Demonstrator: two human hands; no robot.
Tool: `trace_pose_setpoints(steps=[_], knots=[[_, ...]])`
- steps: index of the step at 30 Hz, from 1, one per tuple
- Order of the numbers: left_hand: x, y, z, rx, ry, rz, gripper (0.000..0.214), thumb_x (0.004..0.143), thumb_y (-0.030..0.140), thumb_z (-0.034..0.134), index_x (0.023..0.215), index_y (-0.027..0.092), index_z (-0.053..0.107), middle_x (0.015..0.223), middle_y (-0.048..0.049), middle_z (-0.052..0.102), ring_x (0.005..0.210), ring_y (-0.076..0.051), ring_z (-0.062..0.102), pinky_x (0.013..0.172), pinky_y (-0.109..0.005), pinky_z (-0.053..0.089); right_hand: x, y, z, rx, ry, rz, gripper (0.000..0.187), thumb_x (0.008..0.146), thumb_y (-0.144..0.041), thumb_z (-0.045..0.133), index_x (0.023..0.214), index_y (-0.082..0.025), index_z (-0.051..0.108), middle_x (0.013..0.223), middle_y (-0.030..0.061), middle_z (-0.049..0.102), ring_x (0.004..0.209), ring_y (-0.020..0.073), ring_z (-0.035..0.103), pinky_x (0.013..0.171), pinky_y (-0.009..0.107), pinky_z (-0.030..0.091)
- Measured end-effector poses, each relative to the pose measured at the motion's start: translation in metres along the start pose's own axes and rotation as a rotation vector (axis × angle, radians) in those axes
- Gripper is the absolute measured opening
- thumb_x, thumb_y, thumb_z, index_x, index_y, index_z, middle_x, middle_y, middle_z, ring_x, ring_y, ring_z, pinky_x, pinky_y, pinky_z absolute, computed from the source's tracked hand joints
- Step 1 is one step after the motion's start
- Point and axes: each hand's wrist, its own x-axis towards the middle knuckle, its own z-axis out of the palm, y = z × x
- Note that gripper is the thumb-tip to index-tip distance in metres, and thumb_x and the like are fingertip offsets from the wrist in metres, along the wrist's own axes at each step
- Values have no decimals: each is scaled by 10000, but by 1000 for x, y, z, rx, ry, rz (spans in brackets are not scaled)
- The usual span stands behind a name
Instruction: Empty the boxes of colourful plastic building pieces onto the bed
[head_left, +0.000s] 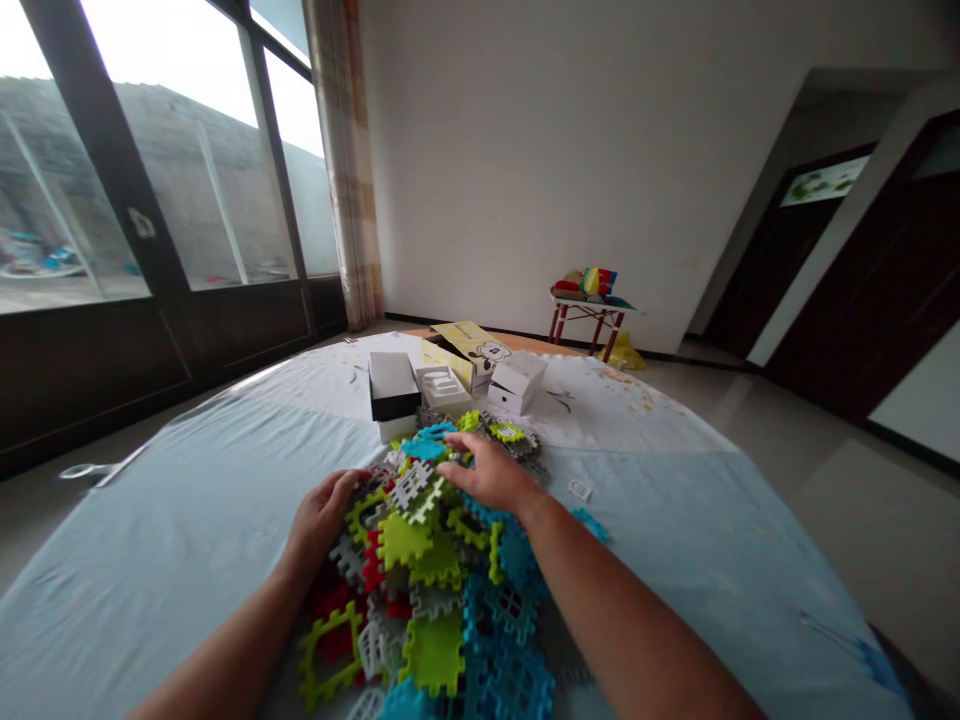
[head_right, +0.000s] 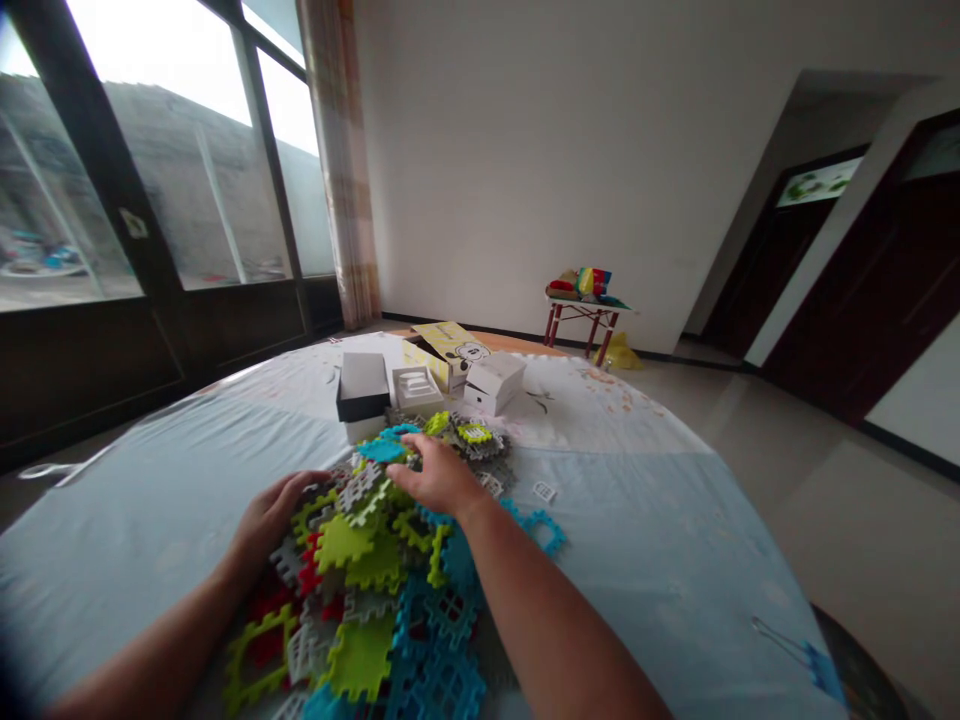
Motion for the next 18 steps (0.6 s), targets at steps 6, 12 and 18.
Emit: trace_pose_setpoints(steps=[6,12,18], knots=[[2,-6,0,-99,9,1,481,679,571,455,815,167,679,861,-57,717,855,-250,633,742,-305,490,-7,-52,8,12,-156,-222,622,762,-457,566,1283,-148,424,1325,119,445,1219,228,411,997,346,342],[1,-5,0,-121,2,-6,499,693,576,442,836,161,679,874,-63,717,860,-253,630,768,-324,486,9,-21,-21,-52,115,-48,398,840,-408,460,1150,-173,544,1060,67,645,930,161,614,808,269,471],[2,-4,-1,-64,-5,48,479,714,561,415,810,182,690,833,-35,720,830,-240,633,797,-322,476,57,61,-47,-428,238,401,374,776,-449,517,1032,-197,621,1082,77,640,1033,215,563,869,309,425]])
